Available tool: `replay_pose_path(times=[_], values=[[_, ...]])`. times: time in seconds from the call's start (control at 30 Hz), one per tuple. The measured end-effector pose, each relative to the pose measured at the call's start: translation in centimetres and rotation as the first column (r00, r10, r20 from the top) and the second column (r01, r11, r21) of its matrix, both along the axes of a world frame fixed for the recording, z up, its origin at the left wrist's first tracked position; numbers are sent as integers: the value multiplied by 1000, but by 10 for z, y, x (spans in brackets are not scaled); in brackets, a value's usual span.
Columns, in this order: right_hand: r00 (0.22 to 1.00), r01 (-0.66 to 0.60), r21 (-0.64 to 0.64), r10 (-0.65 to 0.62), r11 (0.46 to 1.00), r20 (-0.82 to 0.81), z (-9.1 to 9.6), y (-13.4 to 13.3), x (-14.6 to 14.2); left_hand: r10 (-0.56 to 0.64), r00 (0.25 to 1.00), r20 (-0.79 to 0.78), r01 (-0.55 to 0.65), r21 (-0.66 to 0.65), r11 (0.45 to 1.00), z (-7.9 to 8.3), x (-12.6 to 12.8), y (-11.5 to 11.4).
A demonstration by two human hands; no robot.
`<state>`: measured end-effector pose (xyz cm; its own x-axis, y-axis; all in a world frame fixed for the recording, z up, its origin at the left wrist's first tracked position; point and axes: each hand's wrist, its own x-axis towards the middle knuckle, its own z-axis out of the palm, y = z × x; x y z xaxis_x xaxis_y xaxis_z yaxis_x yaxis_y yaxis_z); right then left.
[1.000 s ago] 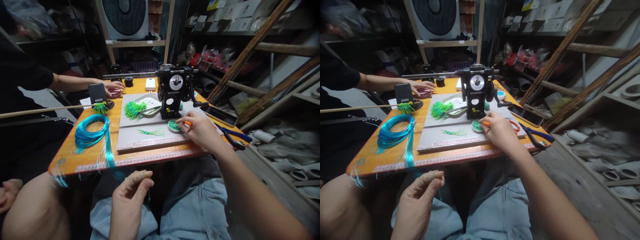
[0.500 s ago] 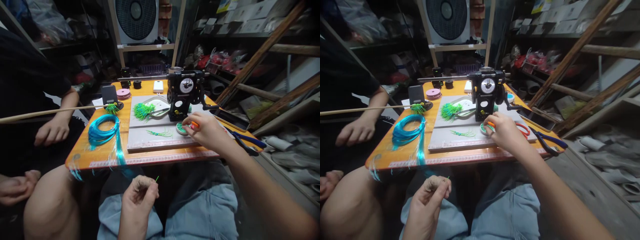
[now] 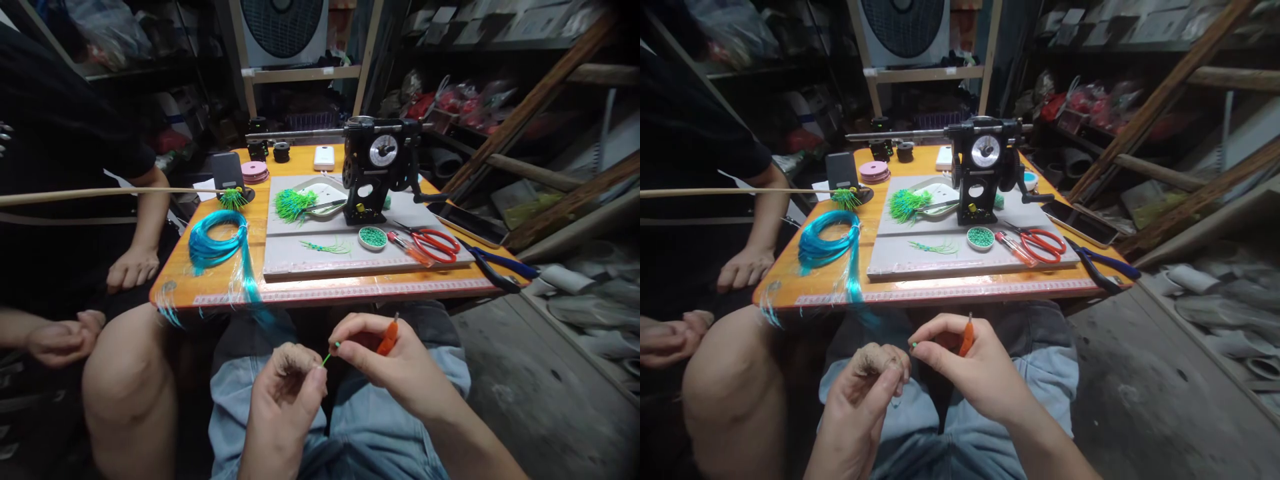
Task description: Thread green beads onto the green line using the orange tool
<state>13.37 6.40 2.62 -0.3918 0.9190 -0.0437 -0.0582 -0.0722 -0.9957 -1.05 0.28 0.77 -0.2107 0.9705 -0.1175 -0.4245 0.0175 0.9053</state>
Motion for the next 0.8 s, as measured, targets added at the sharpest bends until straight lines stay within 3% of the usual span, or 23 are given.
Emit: replay_pose_path(times=[0.33, 0.47, 0.8], values=[[1000, -6, 2, 6, 1000, -10, 1, -5, -4, -42, 999, 12, 42, 47, 998, -5, -4, -3], [1000, -2, -4, 2, 1000, 1, 0, -5, -4, 0, 1000, 23, -1, 25, 1000, -4, -2, -3], [994, -68, -43, 64, 997, -85, 5, -7, -7, -37, 999, 24, 35, 50, 998, -8, -3, -4]])
